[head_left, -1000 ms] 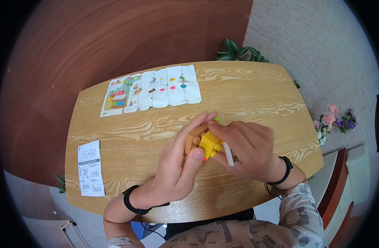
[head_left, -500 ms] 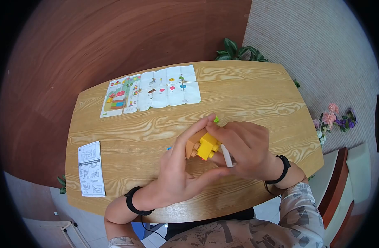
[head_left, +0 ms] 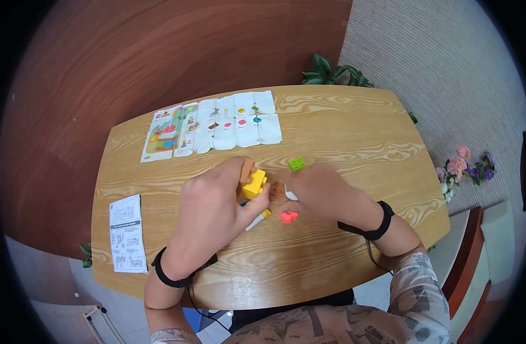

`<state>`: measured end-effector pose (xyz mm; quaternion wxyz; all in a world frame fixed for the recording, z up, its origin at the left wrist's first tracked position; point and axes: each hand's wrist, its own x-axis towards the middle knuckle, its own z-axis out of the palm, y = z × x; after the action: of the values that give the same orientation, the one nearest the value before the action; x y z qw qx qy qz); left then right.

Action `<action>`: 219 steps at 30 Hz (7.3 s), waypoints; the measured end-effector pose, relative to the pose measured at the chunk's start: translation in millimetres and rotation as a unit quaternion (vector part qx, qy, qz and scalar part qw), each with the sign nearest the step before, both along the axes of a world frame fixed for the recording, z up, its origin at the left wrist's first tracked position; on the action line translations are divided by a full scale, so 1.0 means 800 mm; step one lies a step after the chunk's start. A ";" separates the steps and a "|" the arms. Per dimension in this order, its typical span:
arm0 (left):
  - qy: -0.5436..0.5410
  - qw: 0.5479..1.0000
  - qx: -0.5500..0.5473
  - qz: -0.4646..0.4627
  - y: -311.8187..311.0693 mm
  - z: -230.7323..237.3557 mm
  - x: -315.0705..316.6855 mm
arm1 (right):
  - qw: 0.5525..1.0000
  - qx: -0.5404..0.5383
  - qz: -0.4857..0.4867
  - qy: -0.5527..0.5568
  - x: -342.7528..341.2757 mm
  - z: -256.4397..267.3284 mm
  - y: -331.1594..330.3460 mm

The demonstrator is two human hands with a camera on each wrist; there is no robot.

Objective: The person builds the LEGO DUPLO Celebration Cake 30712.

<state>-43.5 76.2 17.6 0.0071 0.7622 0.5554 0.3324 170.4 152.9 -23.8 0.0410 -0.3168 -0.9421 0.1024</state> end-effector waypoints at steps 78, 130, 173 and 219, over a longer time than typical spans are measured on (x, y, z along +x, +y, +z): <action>0.231 0.934 -0.270 -0.037 0.033 -0.081 -0.009 | 0.999 -0.001 -0.032 0.030 -0.002 -0.058 0.027; -0.061 0.987 -0.051 -0.138 0.001 -0.008 0.006 | 0.793 -0.484 -0.036 0.367 -0.002 0.025 0.005; 0.029 0.999 -0.035 -0.004 0.013 -0.003 -0.017 | 0.980 -0.058 0.017 0.191 -0.030 -0.007 0.022; -0.469 0.823 -0.238 -0.213 -0.007 -0.009 0.014 | 0.848 0.125 0.124 0.500 -0.011 0.038 -0.017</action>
<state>-32.4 70.7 10.1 0.5190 0.5880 0.3707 0.4975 161.7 139.2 6.8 0.5323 -0.0952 -0.8306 0.1330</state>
